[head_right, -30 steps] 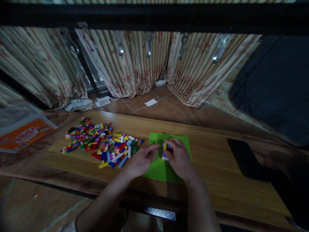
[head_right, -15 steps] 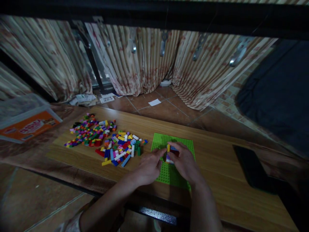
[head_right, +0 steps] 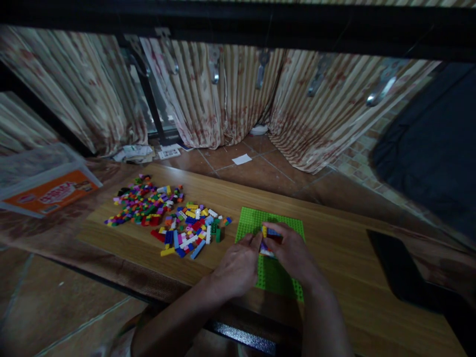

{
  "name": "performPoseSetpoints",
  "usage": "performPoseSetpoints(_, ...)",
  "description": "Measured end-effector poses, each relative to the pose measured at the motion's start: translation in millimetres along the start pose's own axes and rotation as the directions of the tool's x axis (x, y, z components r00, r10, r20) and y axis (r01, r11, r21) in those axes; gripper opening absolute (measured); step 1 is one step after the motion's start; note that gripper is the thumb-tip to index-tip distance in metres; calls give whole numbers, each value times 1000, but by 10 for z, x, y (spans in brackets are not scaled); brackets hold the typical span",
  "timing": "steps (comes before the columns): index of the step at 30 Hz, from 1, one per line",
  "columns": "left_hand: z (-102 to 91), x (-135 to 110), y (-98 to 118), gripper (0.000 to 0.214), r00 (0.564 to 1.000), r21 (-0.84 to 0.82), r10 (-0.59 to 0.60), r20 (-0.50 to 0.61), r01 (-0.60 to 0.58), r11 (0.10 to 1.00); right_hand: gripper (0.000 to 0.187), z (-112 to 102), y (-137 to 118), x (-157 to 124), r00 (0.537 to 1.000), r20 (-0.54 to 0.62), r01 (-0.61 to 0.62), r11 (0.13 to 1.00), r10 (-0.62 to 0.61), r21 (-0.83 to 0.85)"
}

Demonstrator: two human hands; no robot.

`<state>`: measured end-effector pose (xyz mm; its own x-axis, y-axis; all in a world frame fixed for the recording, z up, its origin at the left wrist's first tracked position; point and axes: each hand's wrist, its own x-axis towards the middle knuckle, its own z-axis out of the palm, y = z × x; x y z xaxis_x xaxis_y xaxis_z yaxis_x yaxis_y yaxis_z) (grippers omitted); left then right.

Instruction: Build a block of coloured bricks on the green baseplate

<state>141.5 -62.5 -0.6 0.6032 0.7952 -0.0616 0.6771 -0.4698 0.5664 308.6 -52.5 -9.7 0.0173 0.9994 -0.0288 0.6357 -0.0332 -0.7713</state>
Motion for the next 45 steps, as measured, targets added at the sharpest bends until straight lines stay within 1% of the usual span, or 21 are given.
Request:
performPoseSetpoints(4, 21, 0, 7, 66, 1000, -5, -1, 5, 1, 1000, 35, -26, -27, 10, 1000, 14, 4, 1000, -4, -21)
performPoseSetpoints(7, 25, -3, 26, 62, 999, -43, -52, -14, 51, 998, 37, -34, -27, 6, 1000, 14, -13, 1000, 13, 7)
performPoseSetpoints(10, 22, -10, 46, 66, 996, -72, -83, -23, 81, 994, 40, -27, -10, -3, 999, -15, -27, 999, 28, 47)
performPoseSetpoints(14, 18, -18, 56, 71, 998, -86, -66, -4, 66, 994, 41, -18, -5, -13, 999, -36, -33, 997, 36, 66)
performPoseSetpoints(23, 23, -30, 54, 68, 998, -91, -64, -8, 63, 994, 41, -39, -68, -24, 998, 5, -58, 997, 57, 43)
performPoseSetpoints(27, 18, -37, 69, 70, 998, -70, -65, 5, 66, 995, 42, -46, -70, -10, 999, 6, -53, 998, 53, 18)
performPoseSetpoints(31, 17, -30, 82, 74, 998, -70, -62, 23, 64, 996, 40, -65, -70, 26, 998, 32, -58, 998, 59, -29)
performPoseSetpoints(37, 3, -22, 89, 69, 997, -82, -73, 22, 75, 994, 37, -100, -89, 81, 996, 78, -44, 995, 50, -88)
performPoseSetpoints(40, 7, -17, 88, 69, 997, -90, -77, 21, 79, 993, 34, -102, -96, 95, 997, 73, -29, 994, 37, -108)
performPoseSetpoints(42, 18, -11, 81, 68, 996, -110, -83, 25, 85, 990, 32, -95, -97, 98, 998, 56, 0, 993, 7, -117)
performPoseSetpoints(45, 50, 2, 58, 63, 993, -160, -121, 5, 120, 980, 32, -81, -99, 90, 999, 47, 20, 992, -14, -125)
